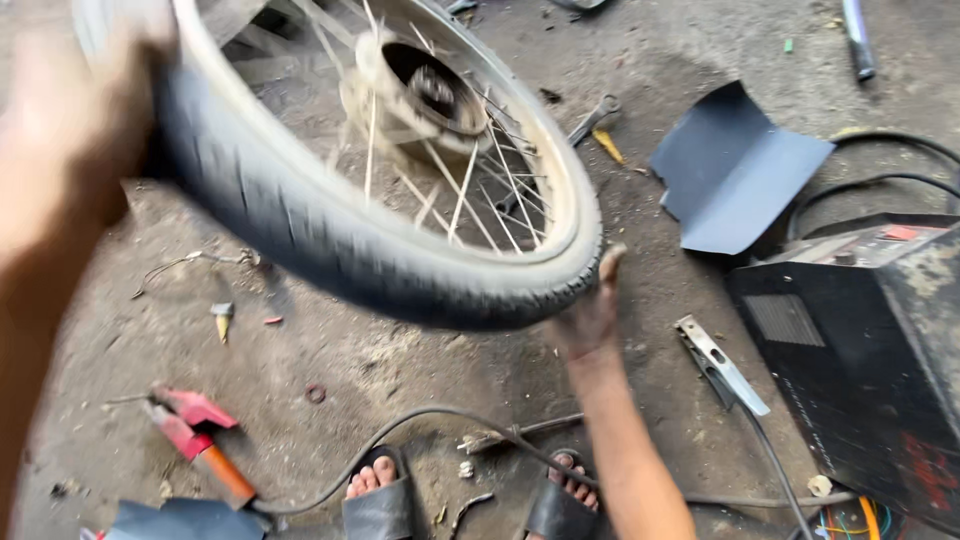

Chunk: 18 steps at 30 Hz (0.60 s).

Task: The person welds the hub of a motorcycle wheel using a welding torch and a grounding clamp. They flip the wheel over to weld the other side of the hub.

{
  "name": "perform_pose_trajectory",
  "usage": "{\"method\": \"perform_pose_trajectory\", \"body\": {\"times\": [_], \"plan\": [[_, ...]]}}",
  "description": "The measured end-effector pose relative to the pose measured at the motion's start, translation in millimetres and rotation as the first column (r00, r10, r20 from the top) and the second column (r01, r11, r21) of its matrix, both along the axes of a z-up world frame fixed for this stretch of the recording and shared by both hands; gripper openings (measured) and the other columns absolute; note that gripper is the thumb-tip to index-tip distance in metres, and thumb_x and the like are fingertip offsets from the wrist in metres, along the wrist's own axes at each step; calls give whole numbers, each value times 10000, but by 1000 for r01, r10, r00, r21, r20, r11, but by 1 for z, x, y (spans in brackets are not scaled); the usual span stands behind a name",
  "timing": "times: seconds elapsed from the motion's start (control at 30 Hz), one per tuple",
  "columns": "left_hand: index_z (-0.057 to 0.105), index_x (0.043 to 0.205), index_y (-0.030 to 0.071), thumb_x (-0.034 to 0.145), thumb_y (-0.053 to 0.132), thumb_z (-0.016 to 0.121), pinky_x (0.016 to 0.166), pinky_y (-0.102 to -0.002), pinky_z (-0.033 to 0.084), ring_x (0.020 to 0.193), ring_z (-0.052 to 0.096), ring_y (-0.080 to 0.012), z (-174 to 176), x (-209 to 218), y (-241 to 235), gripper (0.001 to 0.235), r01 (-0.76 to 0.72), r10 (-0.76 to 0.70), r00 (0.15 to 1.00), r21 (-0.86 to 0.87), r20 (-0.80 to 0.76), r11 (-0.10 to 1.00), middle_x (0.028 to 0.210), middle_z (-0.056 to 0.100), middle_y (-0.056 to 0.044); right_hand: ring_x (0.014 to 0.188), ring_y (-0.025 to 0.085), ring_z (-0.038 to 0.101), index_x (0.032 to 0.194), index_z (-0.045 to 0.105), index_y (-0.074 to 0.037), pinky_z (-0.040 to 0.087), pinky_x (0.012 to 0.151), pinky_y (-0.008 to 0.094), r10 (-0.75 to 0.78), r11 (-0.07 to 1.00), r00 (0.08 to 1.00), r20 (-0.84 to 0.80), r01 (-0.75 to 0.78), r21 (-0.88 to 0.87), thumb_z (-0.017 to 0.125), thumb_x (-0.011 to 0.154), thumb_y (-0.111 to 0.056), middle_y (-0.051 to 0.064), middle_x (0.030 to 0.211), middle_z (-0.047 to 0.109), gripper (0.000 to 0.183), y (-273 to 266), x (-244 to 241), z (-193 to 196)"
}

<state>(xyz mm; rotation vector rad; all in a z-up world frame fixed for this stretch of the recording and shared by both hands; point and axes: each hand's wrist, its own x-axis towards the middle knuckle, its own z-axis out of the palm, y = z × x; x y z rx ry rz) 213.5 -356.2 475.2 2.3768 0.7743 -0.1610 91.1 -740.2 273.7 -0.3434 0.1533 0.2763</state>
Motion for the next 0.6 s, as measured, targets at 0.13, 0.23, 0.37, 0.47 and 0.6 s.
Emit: {"method": "perform_pose_trajectory", "body": {"times": [0.13, 0.23, 0.37, 0.47, 0.6], "plan": [[608, 1282, 0, 1011, 519, 497, 631, -561, 426, 848, 515, -277, -65, -129, -45, 596, -246, 241, 969, -325, -55, 913, 1050, 592, -122, 898, 357, 700, 1276, 635, -96, 596, 873, 512, -185, 918, 860, -476, -22, -396, 703, 738, -394, 152, 1037, 715, 619, -30, -16, -25], [538, 1434, 58, 937, 351, 530, 835, -551, 544, 1077, 637, -286, -141, -205, -46, 577, -478, 463, 863, -626, -203, 617, 1264, 667, -139, 883, 329, 697, 1222, 640, -57, 594, 822, 443, -242, 782, 810, -535, -163, -601, 637, 745, -417, 158, 1006, 708, 598, -48, -56, -36], [379, 1583, 127, 844, 286, 554, 1135, -452, 445, 1353, 535, -245, -183, -257, -66, 775, -594, 528, 773, -691, -351, 411, 1534, 546, -113, 936, 355, 669, 1261, 625, -55, 560, 883, 463, -362, 699, 743, -563, -183, -691, 615, 741, -420, 184, 1063, 697, 635, -84, -112, -77], [353, 1508, 15, 793, 386, 619, 1239, -368, 372, 1423, 513, -255, -216, -279, -70, 848, -532, 420, 837, -703, -352, 471, 1556, 521, -189, 848, 348, 708, 1261, 669, -36, 584, 768, 447, -367, 725, 743, -560, -149, -672, 565, 838, -469, 215, 1017, 726, 614, -95, -121, -91], [403, 1487, 36, 894, 341, 580, 1220, -312, 336, 1405, 505, -177, -258, -250, -74, 689, -421, 322, 905, -700, -279, 576, 1525, 545, -149, 1072, 250, 601, 1336, 584, -142, 528, 979, 484, -534, 362, 707, -462, -303, -882, 557, 922, -489, 60, 1173, 630, 541, -103, -84, -89]]}}
